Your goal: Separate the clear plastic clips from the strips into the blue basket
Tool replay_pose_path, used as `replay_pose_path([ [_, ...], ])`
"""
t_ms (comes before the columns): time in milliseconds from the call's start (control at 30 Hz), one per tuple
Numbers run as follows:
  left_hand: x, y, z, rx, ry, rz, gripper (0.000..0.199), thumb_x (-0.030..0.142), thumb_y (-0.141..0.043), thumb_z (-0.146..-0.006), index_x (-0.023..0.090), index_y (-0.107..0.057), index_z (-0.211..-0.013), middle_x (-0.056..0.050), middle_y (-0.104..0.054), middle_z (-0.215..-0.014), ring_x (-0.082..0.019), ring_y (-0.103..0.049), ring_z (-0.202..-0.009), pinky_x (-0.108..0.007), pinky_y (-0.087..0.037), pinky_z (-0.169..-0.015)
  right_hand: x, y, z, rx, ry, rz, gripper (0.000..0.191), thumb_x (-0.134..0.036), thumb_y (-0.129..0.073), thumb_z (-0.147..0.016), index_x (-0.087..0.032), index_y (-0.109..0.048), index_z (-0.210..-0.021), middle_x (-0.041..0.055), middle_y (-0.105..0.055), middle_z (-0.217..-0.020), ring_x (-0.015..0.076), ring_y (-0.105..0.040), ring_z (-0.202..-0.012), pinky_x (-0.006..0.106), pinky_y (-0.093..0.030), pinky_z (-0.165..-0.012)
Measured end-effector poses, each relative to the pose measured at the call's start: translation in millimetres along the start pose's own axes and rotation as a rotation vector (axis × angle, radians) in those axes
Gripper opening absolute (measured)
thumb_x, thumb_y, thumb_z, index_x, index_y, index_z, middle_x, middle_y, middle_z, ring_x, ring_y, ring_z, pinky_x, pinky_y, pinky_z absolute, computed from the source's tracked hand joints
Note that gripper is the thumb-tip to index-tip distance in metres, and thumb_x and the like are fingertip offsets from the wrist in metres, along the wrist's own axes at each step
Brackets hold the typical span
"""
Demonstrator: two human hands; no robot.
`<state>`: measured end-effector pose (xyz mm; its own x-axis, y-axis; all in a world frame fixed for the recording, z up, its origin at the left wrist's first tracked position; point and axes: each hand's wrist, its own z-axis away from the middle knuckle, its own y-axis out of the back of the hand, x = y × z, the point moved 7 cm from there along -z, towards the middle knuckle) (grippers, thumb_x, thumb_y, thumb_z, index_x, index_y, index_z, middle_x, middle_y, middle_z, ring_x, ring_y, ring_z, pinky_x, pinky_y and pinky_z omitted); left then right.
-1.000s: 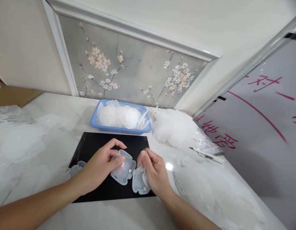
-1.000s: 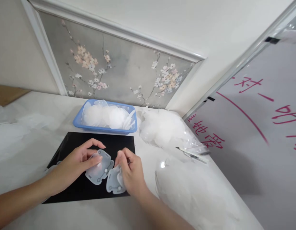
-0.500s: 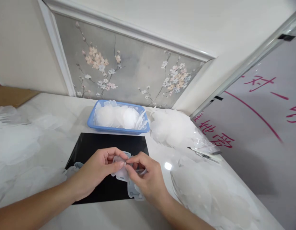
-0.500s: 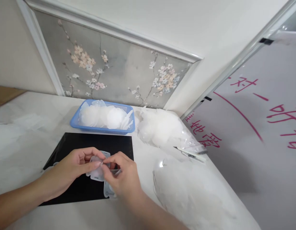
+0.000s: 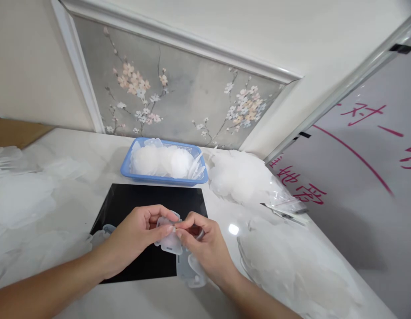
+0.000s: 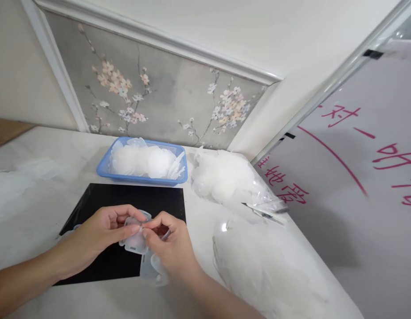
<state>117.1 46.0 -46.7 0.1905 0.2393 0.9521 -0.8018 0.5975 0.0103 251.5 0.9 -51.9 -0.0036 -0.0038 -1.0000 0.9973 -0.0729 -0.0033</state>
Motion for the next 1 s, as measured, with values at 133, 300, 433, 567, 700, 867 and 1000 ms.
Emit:
replay_pose_path([
  [133, 0.9, -0.4, 0.5, -0.007, 0.006, 0.009, 0.024, 0.039, -0.074, -0.079, 0.02, -0.072, -0.094, -0.002, -0.07, -0.087, -0.016, -0.06, -0.079, -0.028, -0.044, -0.072, -1.5, 0.5, 0.1, 0.006, -0.025, 0.014, 0.013, -0.029, -0.066, -0.075, -0.019, -0.062, -0.069, -0.0007, -0.062, -0.067, 0.0115, -0.05, -0.057, 0.023, -0.042, -0.054],
  [300, 2.2, -1.1, 0.3, -0.01, 0.004, 0.036, 0.024, 0.038, -0.074, -0.078, 0.02, -0.072, -0.094, -0.002, -0.071, -0.089, -0.016, -0.062, -0.08, -0.027, -0.045, -0.073, -1.0, -0.5, -0.6, 0.004, -0.035, -0.011, 0.011, -0.029, -0.068, -0.073, -0.019, -0.063, -0.072, 0.0005, -0.065, -0.07, 0.0123, -0.052, -0.059, 0.024, -0.043, -0.057],
  [433, 1.1, -2.2, 0.5, -0.016, 0.013, 0.025, 0.022, 0.037, -0.074, -0.079, 0.02, -0.072, -0.093, 0.0, -0.07, -0.085, -0.015, -0.061, -0.077, -0.026, -0.044, -0.071, 2.1, -1.6, 0.1, 0.01, -0.057, -0.008, 0.015, -0.03, -0.069, -0.073, -0.018, -0.06, -0.07, 0.0, -0.062, -0.068, 0.0115, -0.048, -0.058, 0.024, -0.04, -0.055],
  [567, 1.1, -2.0, 0.2, -0.033, 0.014, 0.023, 0.022, 0.037, -0.073, -0.08, 0.019, -0.07, -0.093, 0.0, -0.069, -0.084, -0.014, -0.06, -0.076, -0.026, -0.044, -0.07, 2.4, -1.6, -0.6, 0.0, -0.054, 0.009, 0.013, -0.029, -0.066, -0.075, -0.018, -0.061, -0.07, -0.0018, -0.058, -0.064, 0.0106, -0.045, -0.055, 0.023, -0.036, -0.053],
  [700, 2.8, -0.9, -2.1, -0.042, -0.025, 0.012, 0.023, 0.034, -0.068, -0.083, 0.021, -0.065, -0.101, -0.001, -0.07, -0.086, -0.015, -0.061, -0.076, -0.027, -0.045, -0.071, -0.1, 7.5, -6.4, 0.031, -0.023, 0.014, 0.02, -0.036, -0.07, -0.076, -0.019, -0.066, -0.086, -0.0033, -0.054, -0.065, 0.0125, -0.048, -0.058, 0.025, -0.039, -0.056],
  [867, 9.8, -1.3, -4.5, -0.119, -0.058, -0.06, 0.036, 0.035, -0.062, -0.087, 0.025, -0.051, -0.12, 0.002, -0.068, -0.082, -0.017, -0.063, -0.075, -0.03, -0.049, -0.073, 3.9, 12.7, -11.7, -0.056, -0.181, -0.033, 0.037, -0.053, -0.074, -0.076, -0.018, -0.067, -0.086, -0.004, -0.053, -0.059, 0.0117, -0.048, -0.055, 0.024, -0.037, -0.056],
  [1000, 29.6, 28.5, 0.5, -0.124, -0.132, -0.524, 0.044, 0.039, -0.053, -0.091, 0.029, -0.046, -0.134, -0.003, -0.069, -0.101, -0.022, -0.065, -0.092, -0.034, -0.048, -0.082, 1.5, 13.5, -7.4, -0.102, -0.278, -0.208, 0.039, -0.052, -0.08, -0.073, -0.016, -0.064, -0.073, -0.0047, -0.052, -0.054, 0.0075, -0.037, -0.048, 0.021, -0.027, -0.047],
])
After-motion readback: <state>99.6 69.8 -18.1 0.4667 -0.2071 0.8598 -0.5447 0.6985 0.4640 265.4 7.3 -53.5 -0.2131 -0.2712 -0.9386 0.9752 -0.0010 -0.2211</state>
